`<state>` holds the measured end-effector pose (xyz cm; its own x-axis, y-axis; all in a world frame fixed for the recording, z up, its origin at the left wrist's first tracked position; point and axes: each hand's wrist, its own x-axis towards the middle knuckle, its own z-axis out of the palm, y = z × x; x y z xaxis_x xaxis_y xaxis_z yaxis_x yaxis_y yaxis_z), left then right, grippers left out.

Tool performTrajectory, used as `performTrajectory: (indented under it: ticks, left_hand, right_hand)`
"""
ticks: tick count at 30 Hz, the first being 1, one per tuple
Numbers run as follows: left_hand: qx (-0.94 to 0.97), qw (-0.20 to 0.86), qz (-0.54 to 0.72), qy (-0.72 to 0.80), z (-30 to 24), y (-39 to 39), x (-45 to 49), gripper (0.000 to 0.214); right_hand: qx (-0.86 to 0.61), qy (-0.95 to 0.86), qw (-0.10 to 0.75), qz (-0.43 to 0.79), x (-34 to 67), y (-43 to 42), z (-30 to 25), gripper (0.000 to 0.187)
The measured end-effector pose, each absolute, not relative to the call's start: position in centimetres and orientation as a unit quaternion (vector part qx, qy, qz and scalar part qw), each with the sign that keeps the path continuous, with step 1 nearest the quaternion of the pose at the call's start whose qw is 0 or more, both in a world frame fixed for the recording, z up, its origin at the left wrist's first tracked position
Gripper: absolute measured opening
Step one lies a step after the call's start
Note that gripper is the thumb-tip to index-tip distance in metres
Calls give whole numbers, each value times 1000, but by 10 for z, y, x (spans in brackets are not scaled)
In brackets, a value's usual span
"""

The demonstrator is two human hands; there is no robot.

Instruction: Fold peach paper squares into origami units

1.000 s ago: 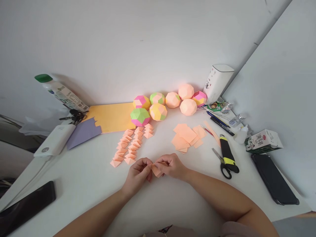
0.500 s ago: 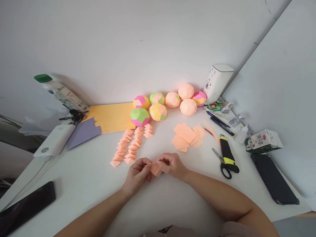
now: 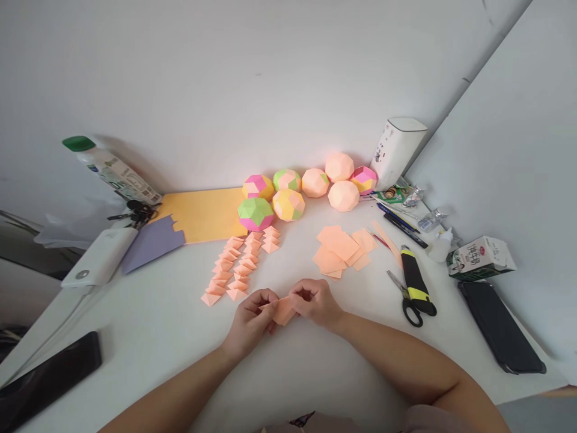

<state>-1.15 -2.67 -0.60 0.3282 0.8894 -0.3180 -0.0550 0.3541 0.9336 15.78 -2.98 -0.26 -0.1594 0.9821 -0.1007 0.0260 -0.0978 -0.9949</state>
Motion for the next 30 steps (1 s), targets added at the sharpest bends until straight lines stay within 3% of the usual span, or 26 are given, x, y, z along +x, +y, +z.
performTrajectory:
  ticks: [4, 11, 21, 30]
  left_hand:
    - [429, 685, 364, 462, -9, -24, -13, 21]
    - [434, 700, 352, 444, -9, -25, -13, 21]
    - [377, 702, 423, 431, -16, -25, -15, 23]
    - [399, 704, 413, 419, -13, -23, -12, 20]
  right_hand:
    - [-461, -479, 460, 588, 160, -27, -4, 11]
    - [-456, -567, 391, 564, 157, -29, -4, 18]
    - [-461, -493, 436, 595, 162, -26, -8, 19]
    - [-446, -482, 447, 607, 162, -26, -11, 18]
